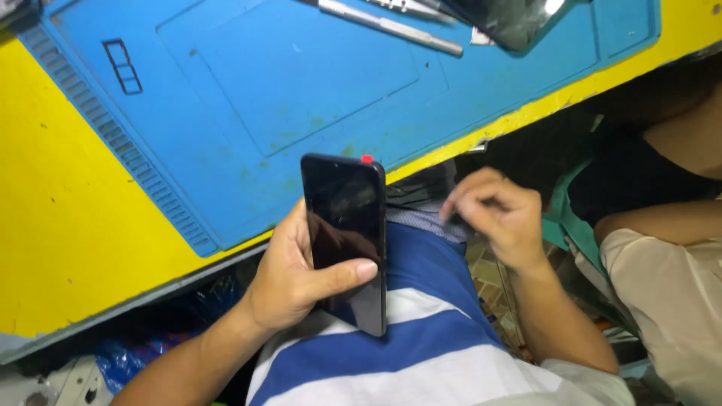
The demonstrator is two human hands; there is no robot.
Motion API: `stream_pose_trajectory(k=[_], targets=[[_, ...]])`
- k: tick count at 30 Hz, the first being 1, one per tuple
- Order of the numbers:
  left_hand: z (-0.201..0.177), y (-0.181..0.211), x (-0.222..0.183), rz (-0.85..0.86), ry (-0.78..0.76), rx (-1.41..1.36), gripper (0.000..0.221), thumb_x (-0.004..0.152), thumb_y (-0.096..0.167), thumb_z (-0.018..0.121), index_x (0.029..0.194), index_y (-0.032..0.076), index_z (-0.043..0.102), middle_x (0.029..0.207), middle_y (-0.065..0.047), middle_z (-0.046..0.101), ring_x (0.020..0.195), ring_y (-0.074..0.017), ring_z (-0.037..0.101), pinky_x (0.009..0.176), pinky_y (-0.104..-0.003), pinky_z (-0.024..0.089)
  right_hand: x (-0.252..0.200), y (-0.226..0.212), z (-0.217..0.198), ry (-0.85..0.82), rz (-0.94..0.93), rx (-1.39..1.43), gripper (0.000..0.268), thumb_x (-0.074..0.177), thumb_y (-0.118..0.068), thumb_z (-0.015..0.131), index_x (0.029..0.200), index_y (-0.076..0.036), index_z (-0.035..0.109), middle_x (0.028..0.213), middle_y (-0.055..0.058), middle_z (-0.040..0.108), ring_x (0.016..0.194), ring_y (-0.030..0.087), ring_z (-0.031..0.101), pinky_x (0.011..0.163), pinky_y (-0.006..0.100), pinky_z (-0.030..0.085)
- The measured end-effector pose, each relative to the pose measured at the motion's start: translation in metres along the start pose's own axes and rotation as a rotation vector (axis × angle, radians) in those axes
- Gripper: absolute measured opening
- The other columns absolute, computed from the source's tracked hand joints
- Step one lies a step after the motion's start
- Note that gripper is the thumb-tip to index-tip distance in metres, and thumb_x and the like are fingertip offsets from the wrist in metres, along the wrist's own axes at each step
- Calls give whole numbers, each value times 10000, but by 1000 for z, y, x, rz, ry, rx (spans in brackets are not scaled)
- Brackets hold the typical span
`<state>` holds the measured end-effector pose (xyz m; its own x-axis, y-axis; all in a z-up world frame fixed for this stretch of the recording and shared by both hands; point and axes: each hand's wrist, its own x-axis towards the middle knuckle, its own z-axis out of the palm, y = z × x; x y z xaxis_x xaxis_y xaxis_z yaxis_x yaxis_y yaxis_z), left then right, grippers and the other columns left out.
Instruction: The person holds a smartphone and repeatedly uses a small metal tool to pry at the edges of the device's frame. They then apply a substance from a tube along the seam of the phone and press the edges together.
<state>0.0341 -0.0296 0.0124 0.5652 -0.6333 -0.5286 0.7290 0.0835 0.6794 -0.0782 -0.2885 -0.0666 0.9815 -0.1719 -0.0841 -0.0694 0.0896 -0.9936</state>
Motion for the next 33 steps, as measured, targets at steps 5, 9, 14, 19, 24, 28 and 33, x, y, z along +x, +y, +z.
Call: stream_pose_trajectory(k=[5, 9, 14, 19, 24, 28, 33], targets=[[1, 7, 0, -43, 11, 157, 584, 751, 133, 848, 1234, 27, 540, 978, -109, 745, 900, -171, 713, 835, -301, 587, 24, -73, 30, -322, 105, 104, 75, 910, -93, 704, 862, -34, 698, 881, 147, 751, 800, 231, 763, 750, 315, 666], [0, 13, -3, -11, -11, 219, 620, 765, 173, 834, 1293, 20, 548, 1176, -90, 727, 1093, -162, 685, 997, -313, 560, 35, -88, 45, -511, 195, 72, 27, 888, -66, 726, 865, -55, 715, 923, 124, 768, 793, 194, 754, 770, 288, 634], [-6, 14, -7, -47, -4, 214, 565, 772, 173, 831, 1257, 37, 574, 1085, -51, 716, 995, -127, 663, 906, -290, 568, 40, -90, 56, -560, 255, 74, 47, 898, -103, 734, 871, -66, 725, 880, 86, 755, 799, 174, 731, 743, 271, 593], [-7, 18, -7, -58, 1, 214, 579, 760, 162, 829, 1265, 33, 576, 1121, -60, 726, 1034, -135, 669, 948, -299, 567, 44, -91, 59, -564, 269, 29, 48, 900, -120, 740, 875, -79, 730, 857, 58, 752, 779, 151, 717, 715, 251, 584], [-8, 20, -6, -75, -12, 187, 677, 705, 182, 873, 1291, 39, 566, 1137, -64, 729, 1054, -142, 688, 975, -307, 585, 46, -91, 60, -580, 326, 10, 52, 889, -119, 755, 871, -73, 739, 812, 47, 728, 741, 131, 685, 673, 232, 560], [-9, 20, -5, -42, -11, 230, 665, 712, 179, 872, 1289, 41, 570, 1152, -55, 722, 1065, -124, 661, 986, -294, 563, 46, -89, 60, -580, 335, 7, 63, 891, -127, 760, 870, -73, 734, 808, 44, 717, 729, 122, 673, 667, 228, 548], [-12, 16, -5, -69, 0, 210, 607, 714, 160, 875, 1235, 49, 584, 1082, -41, 714, 1004, -118, 657, 926, -285, 569, 47, -86, 59, -593, 372, 51, 39, 882, -85, 765, 872, -59, 738, 820, 57, 720, 733, 127, 690, 670, 217, 562]])
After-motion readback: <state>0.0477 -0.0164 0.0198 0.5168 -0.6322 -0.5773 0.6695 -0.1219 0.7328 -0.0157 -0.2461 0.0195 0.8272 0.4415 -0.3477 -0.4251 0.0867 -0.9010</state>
